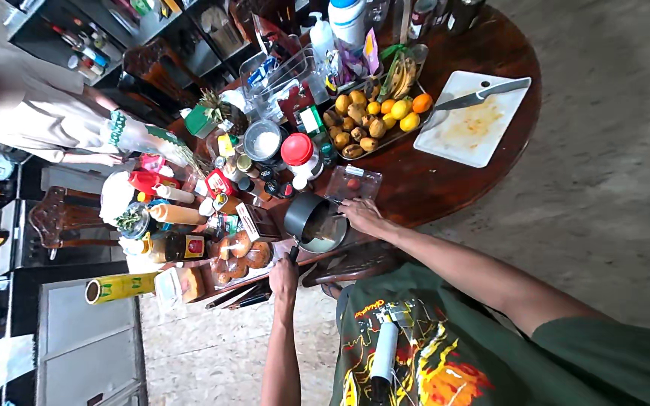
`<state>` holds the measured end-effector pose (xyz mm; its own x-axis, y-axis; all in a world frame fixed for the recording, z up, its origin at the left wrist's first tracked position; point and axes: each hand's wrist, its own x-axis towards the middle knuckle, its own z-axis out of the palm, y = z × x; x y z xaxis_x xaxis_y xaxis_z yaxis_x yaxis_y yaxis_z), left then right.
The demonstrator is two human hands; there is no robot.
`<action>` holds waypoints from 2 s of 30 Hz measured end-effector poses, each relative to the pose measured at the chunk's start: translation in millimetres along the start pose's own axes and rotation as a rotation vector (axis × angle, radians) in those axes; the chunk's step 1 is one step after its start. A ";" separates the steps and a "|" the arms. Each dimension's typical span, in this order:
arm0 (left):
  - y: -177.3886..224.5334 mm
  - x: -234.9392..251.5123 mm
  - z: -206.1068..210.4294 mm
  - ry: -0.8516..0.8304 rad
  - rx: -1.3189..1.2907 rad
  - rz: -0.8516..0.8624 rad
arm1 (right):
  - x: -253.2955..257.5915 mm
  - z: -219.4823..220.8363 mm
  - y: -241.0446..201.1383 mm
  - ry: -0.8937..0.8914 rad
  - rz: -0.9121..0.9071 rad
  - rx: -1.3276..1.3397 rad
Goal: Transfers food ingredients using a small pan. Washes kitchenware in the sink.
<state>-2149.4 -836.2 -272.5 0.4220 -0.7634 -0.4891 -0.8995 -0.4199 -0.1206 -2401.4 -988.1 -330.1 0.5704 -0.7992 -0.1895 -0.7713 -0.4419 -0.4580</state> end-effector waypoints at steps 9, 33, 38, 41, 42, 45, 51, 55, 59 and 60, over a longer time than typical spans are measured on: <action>2.8 5.4 1.1 -0.032 -0.002 -0.009 | -1.8 -3.9 4.7 -0.002 0.041 0.011; 3.5 9.6 -4.6 -0.036 -0.009 -0.025 | 8.4 -4.6 -11.0 -0.043 -0.018 -0.045; 0.8 10.8 -3.3 -0.026 -0.001 -0.030 | 7.4 -8.7 -6.2 0.018 -0.006 -0.032; 1.8 9.3 -4.0 -0.022 0.009 -0.030 | 11.2 -5.7 -10.8 0.069 0.051 -0.007; 2.1 8.6 -4.0 -0.018 0.015 -0.028 | 12.8 -4.2 -13.3 0.068 0.065 -0.002; 3.4 7.7 -1.7 -0.004 0.025 -0.024 | 14.9 3.5 -15.2 0.022 0.051 -0.017; 3.6 8.5 -4.3 -0.007 0.006 -0.029 | 4.6 3.1 -5.2 -0.029 -0.004 -0.006; 2.9 11.2 -5.1 -0.001 0.013 -0.045 | -3.4 -6.1 3.5 -0.044 -0.008 -0.032; 0.0 13.0 -4.3 0.009 0.020 -0.042 | -5.3 -19.1 8.1 -0.042 -0.018 -0.040; -0.7 13.1 -3.8 0.012 0.026 -0.038 | -4.6 -21.1 7.8 -0.016 -0.020 -0.036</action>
<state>-2142.8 -847.7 -275.6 0.4568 -0.7530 -0.4737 -0.8855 -0.4355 -0.1616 -2416.0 -996.5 -314.5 0.5896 -0.7839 -0.1946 -0.7696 -0.4721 -0.4300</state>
